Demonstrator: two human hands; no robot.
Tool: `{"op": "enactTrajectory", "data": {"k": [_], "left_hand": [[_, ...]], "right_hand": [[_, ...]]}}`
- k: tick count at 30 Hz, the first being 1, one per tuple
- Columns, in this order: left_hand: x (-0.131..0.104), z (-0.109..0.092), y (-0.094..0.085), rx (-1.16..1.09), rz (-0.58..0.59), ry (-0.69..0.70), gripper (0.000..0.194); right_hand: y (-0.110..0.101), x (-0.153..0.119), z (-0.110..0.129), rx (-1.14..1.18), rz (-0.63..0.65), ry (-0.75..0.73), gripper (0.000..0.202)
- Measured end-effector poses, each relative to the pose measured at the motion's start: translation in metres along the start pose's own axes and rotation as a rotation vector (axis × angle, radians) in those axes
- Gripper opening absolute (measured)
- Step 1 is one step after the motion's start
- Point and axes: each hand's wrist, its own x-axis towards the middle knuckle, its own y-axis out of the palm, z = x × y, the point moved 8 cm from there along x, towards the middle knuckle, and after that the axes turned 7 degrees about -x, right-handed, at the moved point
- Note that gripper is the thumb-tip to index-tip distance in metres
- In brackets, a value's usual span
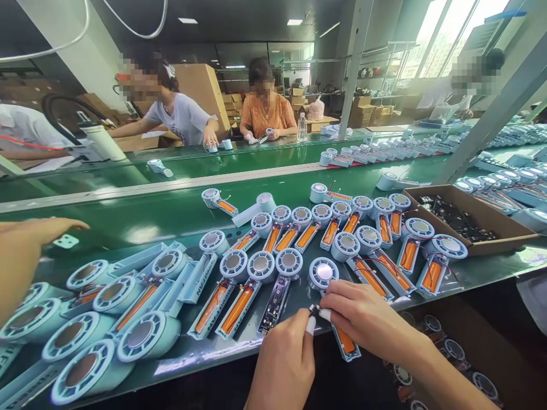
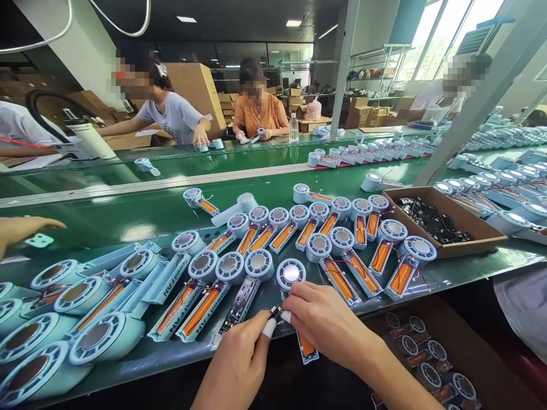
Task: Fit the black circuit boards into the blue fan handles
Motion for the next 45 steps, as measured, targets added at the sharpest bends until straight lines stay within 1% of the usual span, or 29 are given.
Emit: {"op": "enactTrajectory", "data": {"k": [4, 6, 8, 10, 12, 14, 18, 21, 23, 25, 27, 29, 31, 33, 35, 38, 41, 43, 45], "left_hand": [[0.000, -0.001, 0.001, 0.074, 0.004, 0.007, 0.032], [0.000, -0.003, -0.002, 0.084, 0.011, 0.017, 0.032], [0.000, -0.005, -0.005, 0.072, 0.020, 0.034, 0.032], [0.000, -0.007, -0.007, 0.064, 0.025, 0.056, 0.030], [0.000, -0.009, -0.008, 0.060, 0.019, 0.076, 0.030], [0.000, -0.010, -0.008, 0.057, 0.016, 0.085, 0.029], [0.000, -0.010, -0.007, 0.052, 0.012, 0.098, 0.028], [-0.002, -0.008, -0.007, 0.035, -0.009, 0.103, 0.030], [-0.004, -0.003, -0.007, 0.006, -0.052, 0.081, 0.034], [-0.006, 0.005, -0.007, -0.015, -0.123, 0.033, 0.038], [-0.009, 0.012, -0.005, -0.027, -0.202, -0.003, 0.041], [-0.011, 0.016, -0.003, -0.051, -0.274, -0.004, 0.043], [-0.012, 0.019, -0.002, -0.089, -0.332, 0.006, 0.042], [-0.013, 0.021, -0.002, -0.120, -0.372, 0.005, 0.041], [-0.013, 0.021, -0.004, -0.124, -0.393, 0.024, 0.042], [-0.012, 0.015, -0.006, -0.065, -0.369, 0.084, 0.051], [-0.010, 0.010, -0.003, 0.030, -0.273, 0.094, 0.063], [-0.008, 0.008, -0.002, 0.077, -0.222, 0.078, 0.069], [-0.008, 0.007, -0.001, 0.103, -0.200, 0.066, 0.072]], "right_hand": [[-0.001, 0.001, 0.010, -0.145, -0.007, -0.066, 0.025], [-0.003, 0.002, 0.008, -0.137, -0.014, -0.036, 0.025], [-0.006, 0.001, 0.000, -0.051, -0.017, 0.034, 0.022], [-0.005, 0.000, -0.008, 0.066, 0.008, 0.076, 0.021], [-0.001, -0.001, -0.012, 0.153, 0.045, 0.053, 0.023], [0.003, -0.001, -0.013, 0.203, 0.056, 0.019, 0.024], [0.004, 0.001, -0.013, 0.252, 0.006, 0.038, 0.025], [-0.002, -0.002, -0.016, 0.299, -0.003, 0.114, 0.018], [-0.011, -0.009, -0.025, 0.332, -0.039, 0.210, 0.017], [-0.022, -0.021, -0.038, 0.336, -0.128, 0.331, 0.021], [-0.026, -0.035, -0.046, 0.320, -0.201, 0.436, 0.024], [-0.018, -0.047, -0.045, 0.320, -0.204, 0.499, 0.025], [-0.005, -0.053, -0.036, 0.339, -0.173, 0.520, 0.029], [0.005, -0.055, -0.026, 0.357, -0.168, 0.507, 0.033], [0.009, -0.054, -0.017, 0.381, -0.184, 0.473, 0.029], [0.006, -0.051, -0.016, 0.446, -0.203, 0.445, 0.024], [0.004, -0.049, -0.021, 0.495, -0.147, 0.451, 0.019], [0.007, -0.048, -0.020, 0.477, -0.074, 0.422, 0.029], [0.011, -0.045, -0.015, 0.431, -0.038, 0.366, 0.039]]}}
